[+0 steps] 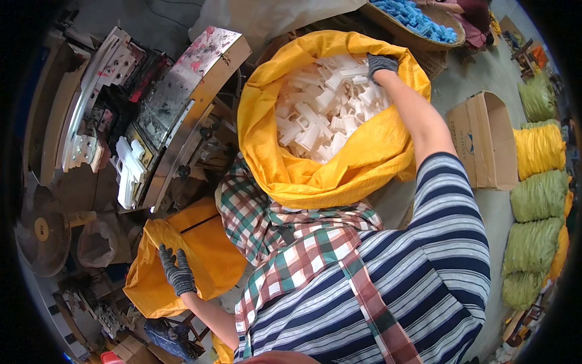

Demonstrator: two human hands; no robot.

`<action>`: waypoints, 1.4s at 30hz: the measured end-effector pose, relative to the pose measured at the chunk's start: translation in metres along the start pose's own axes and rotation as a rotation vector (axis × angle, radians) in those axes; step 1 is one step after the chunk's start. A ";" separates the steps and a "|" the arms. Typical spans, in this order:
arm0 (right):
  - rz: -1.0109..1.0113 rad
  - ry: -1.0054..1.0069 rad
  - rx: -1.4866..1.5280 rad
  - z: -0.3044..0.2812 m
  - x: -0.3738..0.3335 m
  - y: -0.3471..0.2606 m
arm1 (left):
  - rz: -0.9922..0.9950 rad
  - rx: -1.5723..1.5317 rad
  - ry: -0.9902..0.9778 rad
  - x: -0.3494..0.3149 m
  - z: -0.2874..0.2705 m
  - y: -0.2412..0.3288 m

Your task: Inspecting white plastic components and sorting them between containers at a workstation.

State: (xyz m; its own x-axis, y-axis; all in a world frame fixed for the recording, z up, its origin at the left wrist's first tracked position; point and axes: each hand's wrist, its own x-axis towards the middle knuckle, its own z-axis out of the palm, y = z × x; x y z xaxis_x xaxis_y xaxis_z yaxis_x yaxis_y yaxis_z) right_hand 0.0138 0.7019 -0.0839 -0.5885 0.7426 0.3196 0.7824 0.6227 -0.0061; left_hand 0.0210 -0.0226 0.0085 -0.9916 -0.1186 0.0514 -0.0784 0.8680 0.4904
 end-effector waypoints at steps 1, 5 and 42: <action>-0.080 -0.083 -0.037 -0.003 0.002 0.006 | -0.006 0.023 -0.027 -0.003 0.000 -0.002; -0.314 -0.298 -0.150 -0.034 -0.009 -0.018 | -0.034 0.082 -0.093 -0.008 0.002 0.001; -1.196 -0.110 1.266 -0.265 -0.183 -0.246 | 0.786 0.257 0.619 0.081 -0.007 0.160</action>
State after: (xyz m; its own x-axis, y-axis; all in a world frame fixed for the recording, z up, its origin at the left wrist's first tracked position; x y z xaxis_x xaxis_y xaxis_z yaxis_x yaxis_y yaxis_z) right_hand -0.0169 0.3479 0.1099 -0.7256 -0.2521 0.6403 -0.6531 0.5454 -0.5253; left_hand -0.0708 0.1031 0.0969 -0.5511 0.3625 0.7516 0.4771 0.8759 -0.0726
